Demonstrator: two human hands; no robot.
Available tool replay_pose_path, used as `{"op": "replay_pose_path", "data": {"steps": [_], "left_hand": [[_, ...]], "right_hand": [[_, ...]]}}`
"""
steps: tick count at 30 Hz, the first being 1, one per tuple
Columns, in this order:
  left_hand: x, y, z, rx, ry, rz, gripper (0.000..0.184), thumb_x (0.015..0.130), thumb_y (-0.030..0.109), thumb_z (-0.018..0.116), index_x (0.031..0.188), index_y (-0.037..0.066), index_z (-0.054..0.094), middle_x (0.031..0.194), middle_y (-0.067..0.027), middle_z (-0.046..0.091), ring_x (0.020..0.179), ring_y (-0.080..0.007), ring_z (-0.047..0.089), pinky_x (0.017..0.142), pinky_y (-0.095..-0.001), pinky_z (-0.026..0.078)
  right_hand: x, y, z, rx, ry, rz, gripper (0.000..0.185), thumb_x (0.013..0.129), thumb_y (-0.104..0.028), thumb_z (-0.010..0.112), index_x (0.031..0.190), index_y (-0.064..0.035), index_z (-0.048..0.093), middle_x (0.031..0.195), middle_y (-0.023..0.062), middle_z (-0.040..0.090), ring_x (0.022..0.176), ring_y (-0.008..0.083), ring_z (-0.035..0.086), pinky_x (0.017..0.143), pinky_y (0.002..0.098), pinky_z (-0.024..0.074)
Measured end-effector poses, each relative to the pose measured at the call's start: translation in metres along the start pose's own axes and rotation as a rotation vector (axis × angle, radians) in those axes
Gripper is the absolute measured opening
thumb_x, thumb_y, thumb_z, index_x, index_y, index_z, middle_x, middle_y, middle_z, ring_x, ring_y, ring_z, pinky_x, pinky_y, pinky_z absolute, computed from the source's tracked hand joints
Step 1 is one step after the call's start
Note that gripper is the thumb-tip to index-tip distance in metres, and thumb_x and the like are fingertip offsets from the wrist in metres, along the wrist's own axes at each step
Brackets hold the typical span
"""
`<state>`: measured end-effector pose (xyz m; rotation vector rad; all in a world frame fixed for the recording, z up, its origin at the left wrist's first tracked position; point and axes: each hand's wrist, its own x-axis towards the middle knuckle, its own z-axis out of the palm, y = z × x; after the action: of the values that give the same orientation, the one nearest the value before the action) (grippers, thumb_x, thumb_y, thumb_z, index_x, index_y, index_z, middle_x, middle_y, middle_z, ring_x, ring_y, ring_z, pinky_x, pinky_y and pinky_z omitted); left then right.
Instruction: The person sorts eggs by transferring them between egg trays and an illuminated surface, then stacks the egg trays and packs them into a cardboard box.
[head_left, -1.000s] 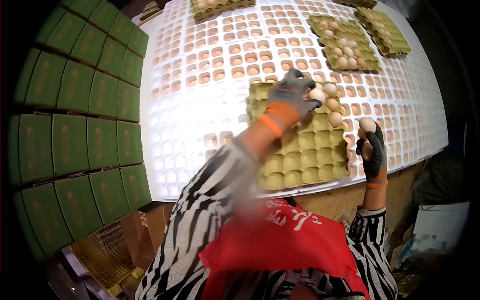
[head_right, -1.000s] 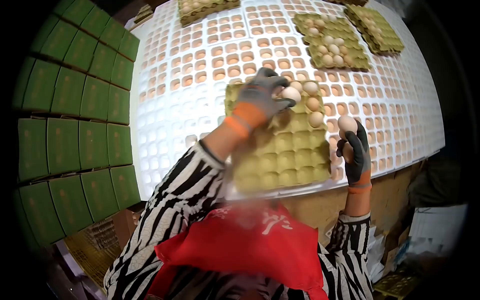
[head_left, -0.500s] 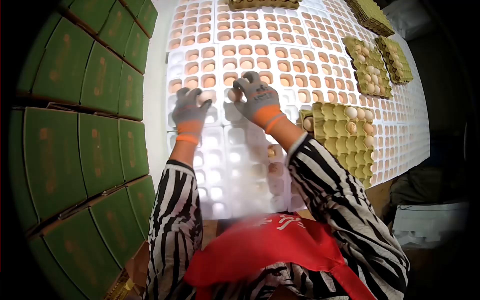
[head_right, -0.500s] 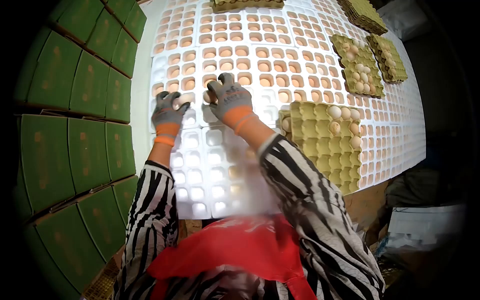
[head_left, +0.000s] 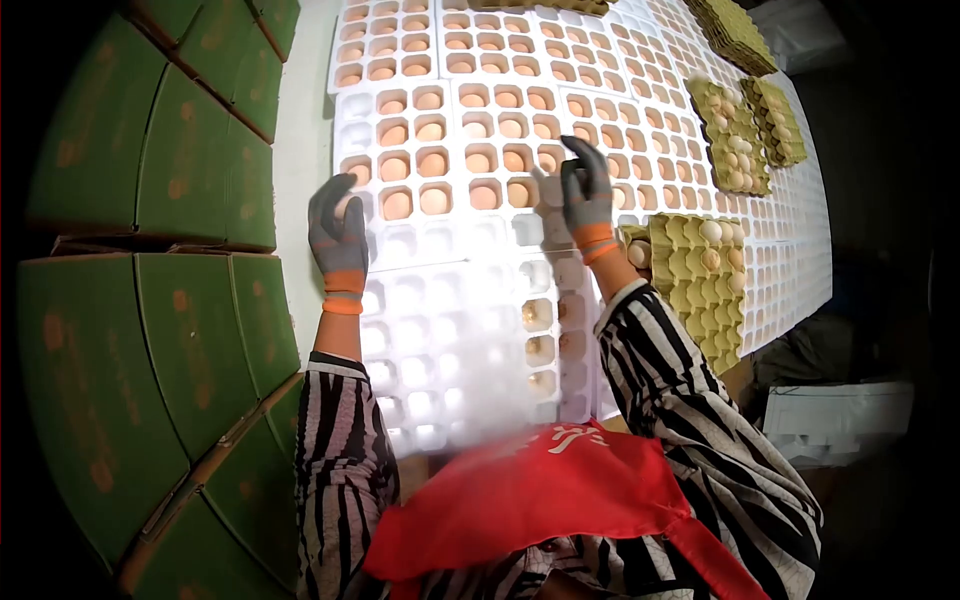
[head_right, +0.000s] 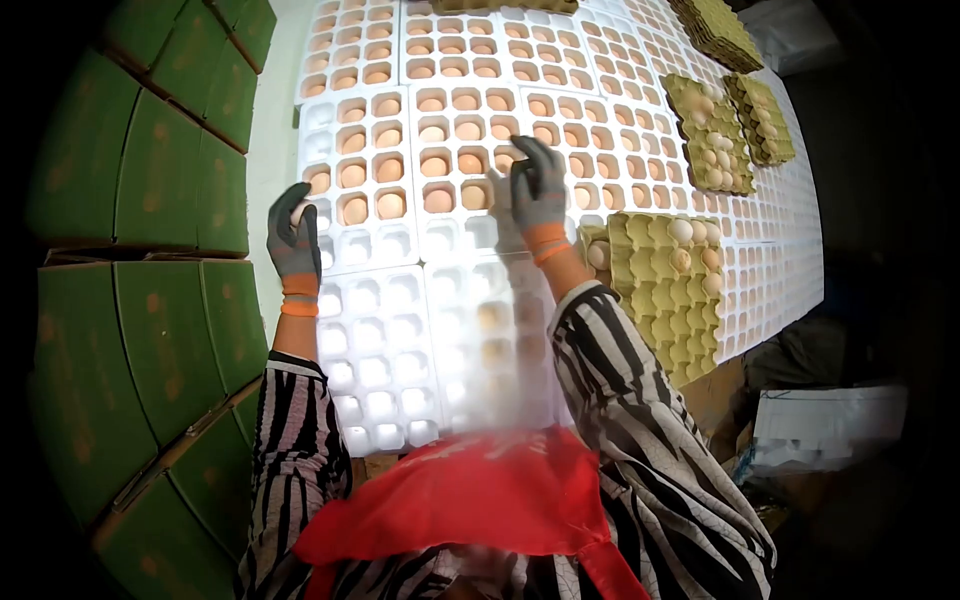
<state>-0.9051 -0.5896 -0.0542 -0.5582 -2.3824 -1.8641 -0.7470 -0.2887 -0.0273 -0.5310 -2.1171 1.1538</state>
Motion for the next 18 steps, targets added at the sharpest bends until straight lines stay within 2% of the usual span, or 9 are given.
{"op": "replay_pose_path", "data": {"steps": [2,3,6,7,8,10,14,15,18], "left_hand": [[-0.003,-0.019,0.005,0.338,-0.100,0.181,0.026,0.095,0.010,0.060,0.119,0.004,0.067,0.127,-0.0058,0.067,0.121,-0.0198,0.059,0.112,-0.0383,0.034],[-0.001,-0.028,0.007,0.332,-0.119,0.178,0.023,0.096,0.010,0.057,0.115,0.007,0.071,0.127,-0.0042,0.068,0.130,-0.0193,0.054,0.118,-0.0402,0.023],[0.003,-0.044,0.008,0.293,-0.211,0.231,0.032,0.095,0.006,0.054,0.123,0.004,0.069,0.133,-0.0151,0.064,0.128,-0.0302,0.055,0.115,-0.0429,0.031],[0.007,-0.058,0.004,0.221,-0.200,0.180,0.034,0.098,0.009,0.052,0.128,0.000,0.065,0.134,-0.0134,0.063,0.123,-0.0271,0.058,0.108,-0.0393,0.041],[0.007,-0.054,0.000,-0.051,-0.184,-0.122,0.035,0.101,0.013,0.052,0.131,0.000,0.062,0.132,-0.0092,0.064,0.116,-0.0212,0.061,0.098,-0.0337,0.049],[0.011,-0.035,-0.003,-0.275,-0.151,-0.332,0.038,0.102,0.019,0.055,0.135,0.000,0.059,0.130,-0.0065,0.063,0.109,-0.0182,0.062,0.094,-0.0307,0.050],[0.010,0.007,0.018,0.243,-0.103,0.119,0.037,0.099,0.017,0.061,0.132,0.001,0.060,0.129,-0.0090,0.063,0.111,-0.0200,0.063,0.094,-0.0322,0.050],[0.008,0.017,0.027,0.401,-0.059,0.286,0.037,0.098,0.016,0.062,0.131,0.001,0.060,0.129,-0.0095,0.063,0.111,-0.0201,0.063,0.094,-0.0324,0.050],[-0.023,0.093,0.107,0.196,-0.164,0.265,0.034,0.095,0.014,0.065,0.127,0.001,0.062,0.127,-0.0111,0.063,0.112,-0.0214,0.062,0.095,-0.0332,0.050]], "right_hand": [[-0.007,0.022,0.002,-0.523,-0.185,-0.324,0.039,0.089,-0.004,0.060,0.128,-0.0077,0.061,0.127,0.0150,0.060,0.108,0.0308,0.060,0.098,0.0407,0.0467],[-0.013,0.028,0.003,-0.540,-0.210,-0.337,0.040,0.088,-0.007,0.060,0.128,-0.0078,0.061,0.128,0.0171,0.060,0.114,0.0348,0.057,0.103,0.0437,0.0426],[-0.027,0.008,0.000,-0.264,-0.128,-0.094,0.041,0.089,-0.013,0.060,0.131,-0.0080,0.059,0.129,0.0188,0.060,0.123,0.0382,0.052,0.108,0.0453,0.0403],[-0.034,-0.009,-0.014,-0.233,-0.122,-0.045,0.041,0.090,-0.015,0.061,0.131,-0.0092,0.059,0.130,0.0183,0.060,0.124,0.0380,0.052,0.107,0.0456,0.0410],[-0.039,-0.043,-0.032,-0.193,-0.119,0.002,0.041,0.091,-0.016,0.061,0.131,-0.0103,0.059,0.131,0.0179,0.060,0.125,0.0378,0.052,0.107,0.0458,0.0418],[-0.051,-0.078,-0.079,-0.234,-0.144,-0.011,0.040,0.091,-0.018,0.063,0.131,-0.0134,0.060,0.132,0.0174,0.059,0.124,0.0367,0.053,0.107,0.0446,0.0420],[-0.077,-0.084,-0.216,-0.246,0.075,0.131,0.036,0.089,-0.010,0.066,0.125,-0.0089,0.063,0.115,0.0103,0.064,0.094,0.0252,0.066,0.082,0.0360,0.0557],[-0.084,-0.062,-0.254,-0.304,0.171,0.243,0.037,0.088,-0.013,0.068,0.124,-0.0078,0.063,0.111,0.0107,0.064,0.090,0.0231,0.065,0.080,0.0352,0.0554],[-0.096,-0.003,-0.344,-0.784,0.218,0.345,0.063,0.080,-0.035,0.077,0.135,-0.0124,0.055,0.111,0.0135,0.062,0.099,0.0305,0.063,0.085,0.0419,0.0530]]}}
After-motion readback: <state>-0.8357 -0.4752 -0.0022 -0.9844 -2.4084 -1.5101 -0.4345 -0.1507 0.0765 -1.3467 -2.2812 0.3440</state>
